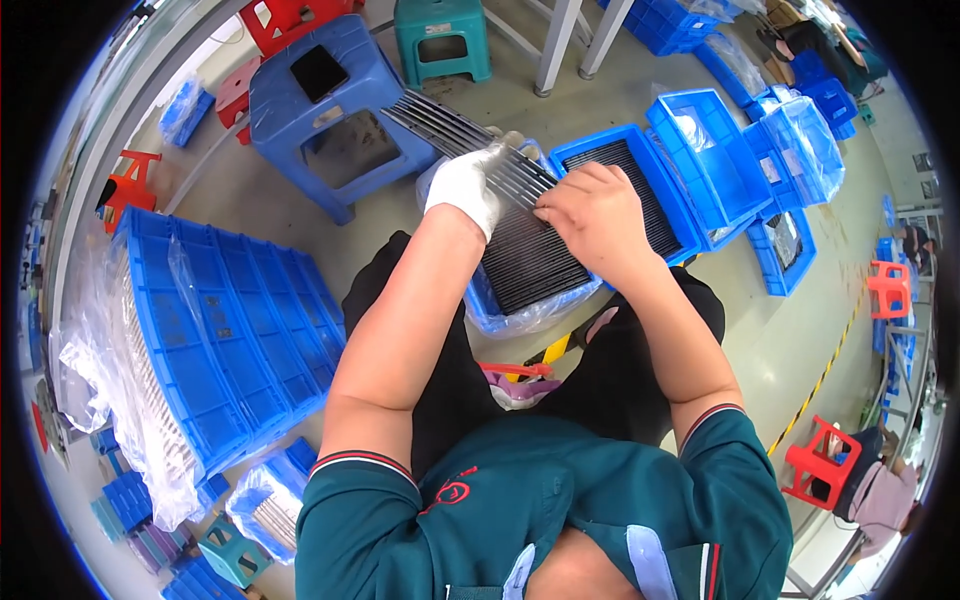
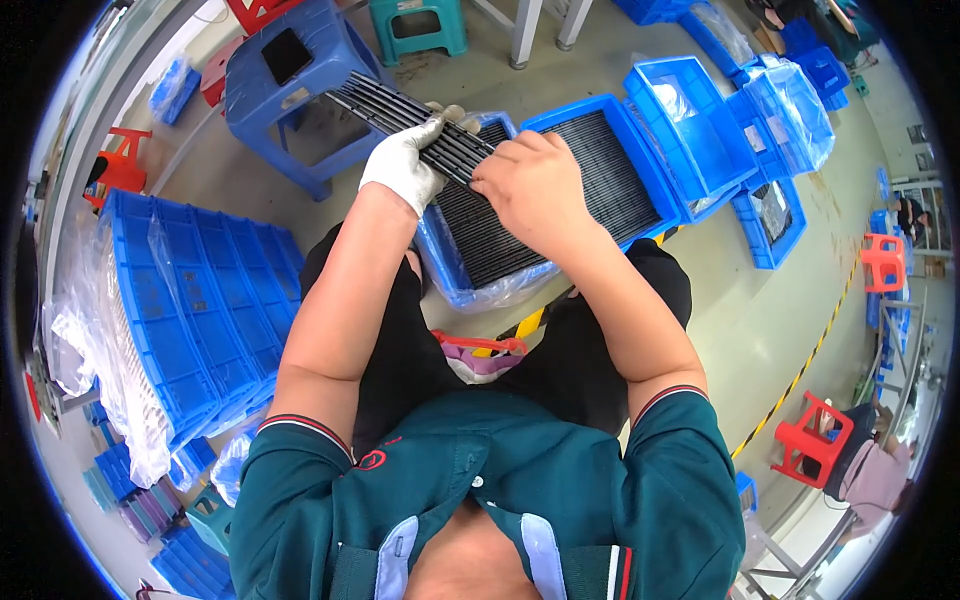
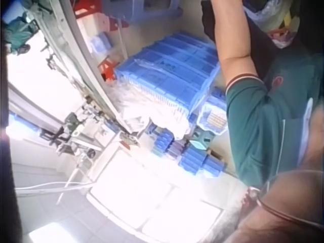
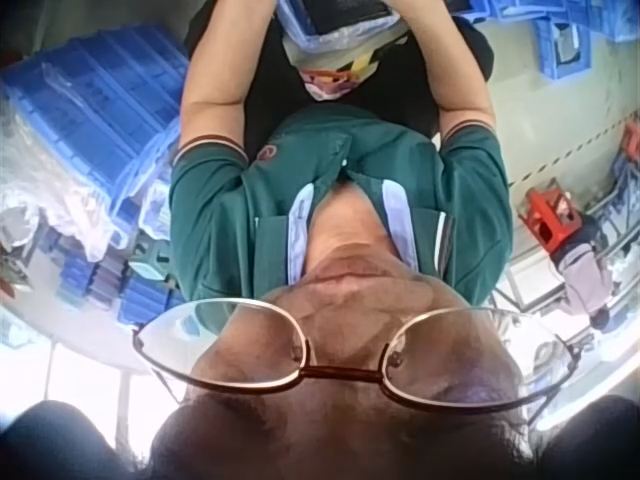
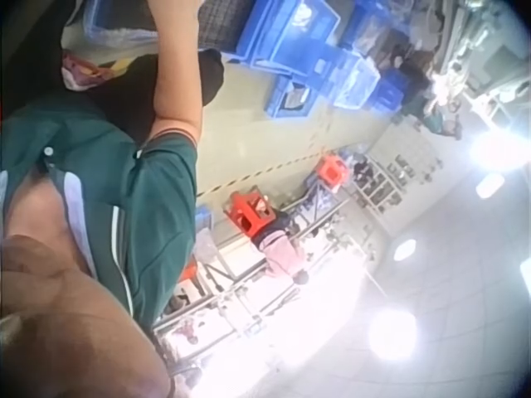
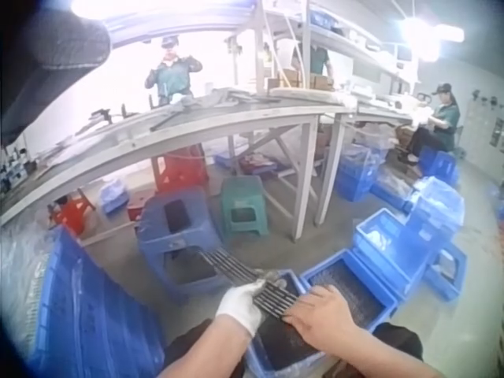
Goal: The recorder is sorting and inspecting small metal pins or rods by moving them between blue industrial storage bins.
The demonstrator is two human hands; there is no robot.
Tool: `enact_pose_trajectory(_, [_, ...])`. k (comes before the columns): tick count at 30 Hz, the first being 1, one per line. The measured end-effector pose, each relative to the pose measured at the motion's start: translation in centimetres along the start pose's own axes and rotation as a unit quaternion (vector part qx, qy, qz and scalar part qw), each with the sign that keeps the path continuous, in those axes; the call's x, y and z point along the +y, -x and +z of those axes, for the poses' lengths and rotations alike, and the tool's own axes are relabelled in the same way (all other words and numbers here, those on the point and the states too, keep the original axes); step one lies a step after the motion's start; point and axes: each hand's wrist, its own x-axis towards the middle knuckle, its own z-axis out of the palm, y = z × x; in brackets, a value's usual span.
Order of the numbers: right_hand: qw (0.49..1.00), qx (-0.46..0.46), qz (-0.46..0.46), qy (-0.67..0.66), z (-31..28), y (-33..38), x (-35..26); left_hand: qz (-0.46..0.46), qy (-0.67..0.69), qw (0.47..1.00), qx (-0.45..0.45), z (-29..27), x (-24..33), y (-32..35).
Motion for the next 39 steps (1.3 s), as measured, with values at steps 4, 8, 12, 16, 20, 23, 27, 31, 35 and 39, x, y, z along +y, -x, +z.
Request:
enact_pose_trajectory(4, [0.993,0.036,0.060,-0.090,0.1,0.0,0.4,-0.002,-0.002,1.000,-0.020,0.3,-0.1,0.3])
enact_pose_trajectory(8, [0.983,0.092,0.071,-0.142,-0.6,-0.6,-0.3,0.016,-0.016,1.000,-0.007,-0.1,0.2,0.2])
enact_pose_trajectory(12, [0.980,0.023,0.101,-0.170,-0.2,-0.2,0.0,0.013,-0.007,1.000,-0.002,-0.4,0.1,-0.5])
enact_pose_trajectory(16, [0.981,0.015,0.099,-0.168,0.0,-0.4,0.1,0.008,-0.009,1.000,-0.001,-0.2,0.4,-0.2])
enact_pose_trajectory(20, [0.997,0.025,-0.076,0.006,-0.4,-0.5,-1.3,0.000,0.014,1.000,0.026,0.4,0.4,0.0])
enact_pose_trajectory(23, [0.999,0.023,-0.039,-0.006,0.4,-0.1,-0.6,-0.015,0.024,0.999,0.016,0.5,0.3,0.3])
enact_pose_trajectory(27, [0.998,0.035,-0.007,-0.052,0.1,0.1,-0.2,-0.016,0.017,1.000,-0.006,-0.5,-0.3,-0.3])
enact_pose_trajectory(31, [0.979,0.117,0.076,-0.149,-1.6,-0.1,0.2,-0.048,-0.092,0.994,0.023,-1.5,-0.9,-1.7])
enact_pose_trajectory(35, [0.967,0.110,0.167,-0.157,-3.1,0.7,3.2,-0.131,-0.187,0.973,0.046,-4.0,-2.7,-3.8])
enact_pose_trajectory(39, [0.964,0.102,0.205,-0.137,-4.6,2.3,4.9,-0.226,-0.271,0.932,0.081,-10.8,-6.2,-7.6])
